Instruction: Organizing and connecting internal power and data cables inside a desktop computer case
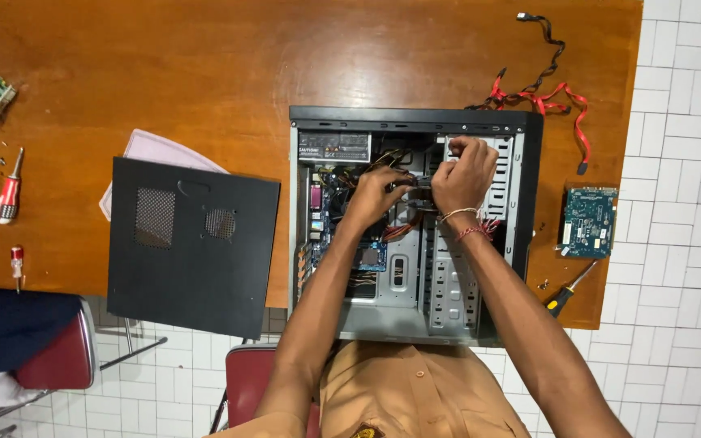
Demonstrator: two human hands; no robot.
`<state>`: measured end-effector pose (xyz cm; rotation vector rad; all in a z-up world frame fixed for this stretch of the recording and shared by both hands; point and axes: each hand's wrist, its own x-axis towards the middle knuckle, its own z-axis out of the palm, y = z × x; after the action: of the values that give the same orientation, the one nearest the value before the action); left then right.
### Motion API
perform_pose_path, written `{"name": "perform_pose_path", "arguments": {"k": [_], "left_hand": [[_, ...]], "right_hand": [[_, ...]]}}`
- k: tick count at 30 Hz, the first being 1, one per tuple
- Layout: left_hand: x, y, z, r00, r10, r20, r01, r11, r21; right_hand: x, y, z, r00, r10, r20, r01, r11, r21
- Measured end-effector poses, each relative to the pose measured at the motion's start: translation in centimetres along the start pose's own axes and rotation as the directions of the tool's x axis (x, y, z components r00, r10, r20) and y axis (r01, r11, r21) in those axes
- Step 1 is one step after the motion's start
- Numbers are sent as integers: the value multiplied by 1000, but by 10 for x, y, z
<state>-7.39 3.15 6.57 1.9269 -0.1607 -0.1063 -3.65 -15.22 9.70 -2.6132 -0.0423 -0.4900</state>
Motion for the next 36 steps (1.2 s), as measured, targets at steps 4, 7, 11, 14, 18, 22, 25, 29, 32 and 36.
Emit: {"name": "perform_pose_path", "arguments": {"k": [4,7,11,14,18,22,25,29,32,36], "left_hand": [[1,29,-13,1000,-22,-19,22,1000,-7],[0,21,-2,994,-95,-60,94,995,-29],[-6,5,-2,978,-83,-193,73,996,-57],[-6,5,8,972,-51,-228,38,998,-59],[1,-10,20,978,18,-205,-30,998,-55],[0,-12,14,985,53,-164,-68,994,-88],[4,-12,11,980,99,-176,-118,988,-101],[0,-10,4,977,79,-198,-122,968,-219],[2,0,3,977,81,-197,-135,950,-281],[2,-1,1,980,91,-176,-141,944,-299]], "right_hand": [[0,4,2,1000,-28,-5,28,999,18],[1,11,-3,999,-31,-11,32,999,35],[-1,9,-5,987,-131,94,125,990,66],[-4,19,-24,952,-200,232,189,979,69],[-9,25,-36,895,-387,221,392,920,23],[-17,20,-35,912,-375,166,387,921,-41],[-13,15,-39,907,-407,109,412,910,-33],[-20,20,-29,926,-369,76,375,924,-77],[-21,24,-31,937,-346,46,349,934,-82],[-22,26,-31,946,-322,29,324,944,-59]]}}
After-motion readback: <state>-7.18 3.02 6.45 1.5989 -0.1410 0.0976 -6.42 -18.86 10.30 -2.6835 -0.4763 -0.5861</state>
